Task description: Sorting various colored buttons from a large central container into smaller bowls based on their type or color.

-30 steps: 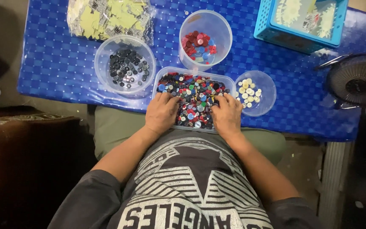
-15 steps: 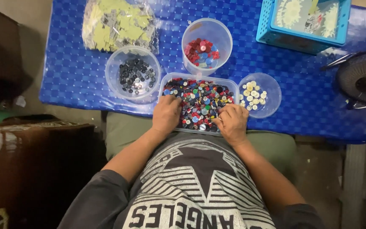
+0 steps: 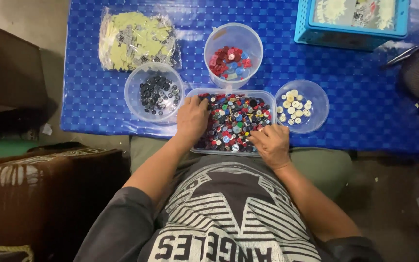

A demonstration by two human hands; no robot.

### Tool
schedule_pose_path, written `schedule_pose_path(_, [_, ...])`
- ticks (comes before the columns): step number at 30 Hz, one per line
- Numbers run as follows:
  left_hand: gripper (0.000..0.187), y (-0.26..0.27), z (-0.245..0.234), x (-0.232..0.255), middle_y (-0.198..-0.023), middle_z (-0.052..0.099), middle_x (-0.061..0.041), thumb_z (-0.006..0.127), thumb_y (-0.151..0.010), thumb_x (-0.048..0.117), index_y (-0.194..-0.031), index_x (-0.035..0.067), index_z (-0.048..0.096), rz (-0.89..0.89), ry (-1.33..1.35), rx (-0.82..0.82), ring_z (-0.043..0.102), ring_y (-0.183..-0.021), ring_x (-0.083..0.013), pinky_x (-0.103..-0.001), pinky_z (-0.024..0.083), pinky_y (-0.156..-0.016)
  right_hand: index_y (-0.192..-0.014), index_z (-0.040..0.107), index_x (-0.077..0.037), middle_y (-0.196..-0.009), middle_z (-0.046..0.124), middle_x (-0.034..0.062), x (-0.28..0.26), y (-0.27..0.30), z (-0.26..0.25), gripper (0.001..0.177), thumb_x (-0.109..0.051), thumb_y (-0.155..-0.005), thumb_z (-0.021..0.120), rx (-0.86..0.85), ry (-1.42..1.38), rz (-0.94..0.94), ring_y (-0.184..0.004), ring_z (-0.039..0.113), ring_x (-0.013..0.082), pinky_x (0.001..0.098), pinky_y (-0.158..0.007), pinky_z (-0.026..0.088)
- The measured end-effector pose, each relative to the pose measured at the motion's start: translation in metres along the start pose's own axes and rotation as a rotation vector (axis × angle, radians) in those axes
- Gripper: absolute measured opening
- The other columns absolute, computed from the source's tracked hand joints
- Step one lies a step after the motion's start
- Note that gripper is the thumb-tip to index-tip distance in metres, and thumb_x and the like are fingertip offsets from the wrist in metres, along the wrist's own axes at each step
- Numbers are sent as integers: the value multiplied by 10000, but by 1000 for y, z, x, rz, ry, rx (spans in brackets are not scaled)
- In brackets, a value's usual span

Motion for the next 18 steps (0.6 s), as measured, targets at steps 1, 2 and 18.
schedule_pose_path(1, [329,-2,6,-2,-833,596,-90,853,-696,199,-987,92,746,1,2,-2,627,-797,-297,-391,568,-588,-890,726,-187,-735,470,-10,-1,-1,-1,304,-436,-1031,622,-1,1,3,-693,539,225,387,-766,403])
schedule_pose_path(2, [228,-3,12,-3,-822,578,-83,822,-725,192,-912,104,727,40,-7,4,614,-783,-297,-380,556,-568,-889,730,-184,-729,475,-7,-2,-1,-1,309,-437,-1031,622,1,-9,8,-688,542,228,390,-762,405])
schedule_pose_path(18, [245,14,-34,-1,-910,744,-126,722,-898,327,-1053,141,759,-706,724,-424,713,-968,-381,-475,538,-833,-1080,772,-148,-782,585,-5,8,7,7,166,-268,-996,693,19,-32,105,-765,602,219,376,-805,401])
Point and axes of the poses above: each hand's wrist, its own y-axis away from the middle knuckle, its own z-axis out of the palm, x = y × z, the point moved 2 cm from there along -y, towards the middle knuckle
